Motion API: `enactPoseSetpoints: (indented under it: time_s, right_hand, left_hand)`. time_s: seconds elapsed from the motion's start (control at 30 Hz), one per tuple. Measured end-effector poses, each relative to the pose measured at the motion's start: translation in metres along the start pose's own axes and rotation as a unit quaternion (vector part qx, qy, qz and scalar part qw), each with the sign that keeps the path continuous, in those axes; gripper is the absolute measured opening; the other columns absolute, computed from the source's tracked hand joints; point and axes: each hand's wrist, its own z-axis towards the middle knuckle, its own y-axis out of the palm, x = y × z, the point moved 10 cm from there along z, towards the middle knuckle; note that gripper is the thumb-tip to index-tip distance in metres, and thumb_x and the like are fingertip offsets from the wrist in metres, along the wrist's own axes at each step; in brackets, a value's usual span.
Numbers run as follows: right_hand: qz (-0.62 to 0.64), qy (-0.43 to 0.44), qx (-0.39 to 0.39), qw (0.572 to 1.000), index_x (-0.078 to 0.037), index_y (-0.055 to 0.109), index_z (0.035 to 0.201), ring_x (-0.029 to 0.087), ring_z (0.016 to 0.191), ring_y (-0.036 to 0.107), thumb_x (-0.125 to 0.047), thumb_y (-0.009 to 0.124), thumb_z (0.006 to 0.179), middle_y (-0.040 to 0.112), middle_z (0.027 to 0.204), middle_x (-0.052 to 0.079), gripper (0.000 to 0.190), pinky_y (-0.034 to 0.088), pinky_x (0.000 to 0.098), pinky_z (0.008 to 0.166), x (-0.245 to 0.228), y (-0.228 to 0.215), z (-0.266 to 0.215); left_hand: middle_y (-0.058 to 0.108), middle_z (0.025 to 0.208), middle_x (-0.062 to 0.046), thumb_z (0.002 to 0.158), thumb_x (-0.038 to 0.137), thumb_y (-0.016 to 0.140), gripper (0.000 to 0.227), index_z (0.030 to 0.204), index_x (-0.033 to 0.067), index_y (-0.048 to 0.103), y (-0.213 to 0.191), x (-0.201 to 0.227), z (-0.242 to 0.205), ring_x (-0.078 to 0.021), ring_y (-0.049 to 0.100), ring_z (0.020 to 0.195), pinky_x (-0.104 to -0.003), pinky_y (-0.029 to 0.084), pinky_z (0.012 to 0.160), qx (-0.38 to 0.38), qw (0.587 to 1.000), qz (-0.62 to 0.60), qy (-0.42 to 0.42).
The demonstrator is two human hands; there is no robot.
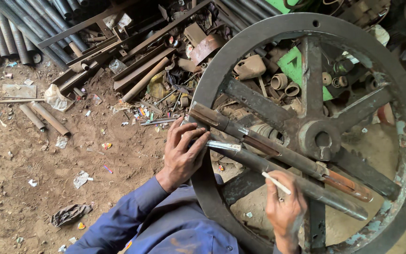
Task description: The person uses a white marker to draw lines on two metal pipes resting on a large metal wheel. The person repeatedly measures and marks the same sections of the pipes while rotating the wheel to access different areas.
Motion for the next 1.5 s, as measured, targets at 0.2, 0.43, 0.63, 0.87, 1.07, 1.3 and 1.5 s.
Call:
enactPoseSetpoints:
  time_s: [0.2, 0.43, 0.63, 0.87, 1.07, 1.3, 1.5]
  right_hand:
    - [0.063, 0.043, 0.050, 0.996, -0.004, 0.064, 0.111, 0.021, 0.091, 0.070, -0.005, 0.069, 0.101, 0.071, 0.103, 0.009, 0.011, 0.056, 0.0307, 0.084, 0.010, -0.007, -0.003]
    - [0.048, 0.053, 0.058, 0.996, -0.002, 0.063, 0.114, 0.017, 0.079, 0.069, -0.005, 0.069, 0.102, 0.071, 0.103, 0.010, 0.014, 0.056, 0.0299, 0.077, 0.012, -0.002, 0.005]
    - [0.058, 0.046, 0.056, 0.996, -0.001, 0.061, 0.114, 0.016, 0.080, 0.069, -0.005, 0.067, 0.103, 0.072, 0.106, 0.010, 0.013, 0.056, 0.0282, 0.074, 0.009, -0.001, 0.004]
    - [0.090, 0.031, 0.074, 0.993, 0.000, 0.057, 0.113, 0.015, 0.077, 0.068, -0.006, 0.060, 0.103, 0.070, 0.099, 0.010, 0.011, 0.055, 0.0262, 0.072, 0.020, -0.006, -0.012]
    - [-0.098, -0.049, 0.015, 0.994, 0.000, 0.062, 0.131, 0.023, 0.072, 0.070, -0.006, 0.064, 0.095, 0.071, 0.091, 0.013, 0.036, 0.054, 0.0335, 0.064, -0.002, 0.015, -0.026]
    - [-0.211, -0.071, -0.056, 0.973, -0.004, 0.063, 0.138, 0.025, 0.066, 0.065, -0.002, 0.068, 0.084, 0.065, 0.078, 0.010, 0.054, 0.055, 0.0386, 0.063, -0.016, 0.031, -0.026]
    - [-0.195, -0.066, -0.045, 0.978, -0.008, 0.067, 0.127, 0.023, 0.067, 0.066, -0.001, 0.068, 0.081, 0.066, 0.077, 0.007, 0.046, 0.055, 0.0372, 0.062, -0.018, 0.026, -0.038]
  left_hand:
    - [0.066, 0.119, -0.008, 0.083, 0.007, 0.081, 0.035, 0.118, 0.0079, 0.073, 0.001, -0.001, -0.003, -0.0300, 0.058, 0.122, -0.060, 0.041, 0.118, -0.004, 1.000, 0.001, 0.003]
    - [0.066, 0.119, -0.007, 0.082, 0.008, 0.081, 0.036, 0.117, 0.0085, 0.073, 0.003, -0.002, -0.003, -0.0298, 0.059, 0.121, -0.060, 0.041, 0.117, -0.001, 1.000, 0.002, 0.001]
    - [0.066, 0.118, -0.008, 0.082, 0.008, 0.081, 0.036, 0.117, 0.0081, 0.073, 0.002, -0.002, -0.002, -0.0296, 0.059, 0.120, -0.059, 0.042, 0.117, -0.003, 1.000, 0.002, 0.004]
    - [0.067, 0.118, -0.007, 0.082, 0.007, 0.081, 0.038, 0.119, 0.0084, 0.072, 0.002, -0.002, -0.001, -0.0302, 0.059, 0.120, -0.060, 0.042, 0.117, -0.002, 1.000, 0.001, 0.005]
    - [0.067, 0.119, -0.007, 0.081, 0.007, 0.080, 0.040, 0.119, 0.0091, 0.072, 0.003, -0.002, -0.003, -0.0306, 0.059, 0.120, -0.059, 0.041, 0.117, 0.000, 1.000, 0.003, 0.000]
    - [0.067, 0.120, -0.007, 0.080, 0.004, 0.079, 0.041, 0.120, 0.0097, 0.072, 0.003, -0.001, -0.004, -0.0313, 0.059, 0.120, -0.059, 0.041, 0.117, 0.005, 1.000, 0.013, 0.002]
    - [0.067, 0.121, -0.008, 0.080, 0.002, 0.078, 0.041, 0.120, 0.0099, 0.072, 0.002, 0.000, -0.001, -0.0323, 0.059, 0.121, -0.060, 0.041, 0.117, 0.004, 1.000, 0.007, 0.005]
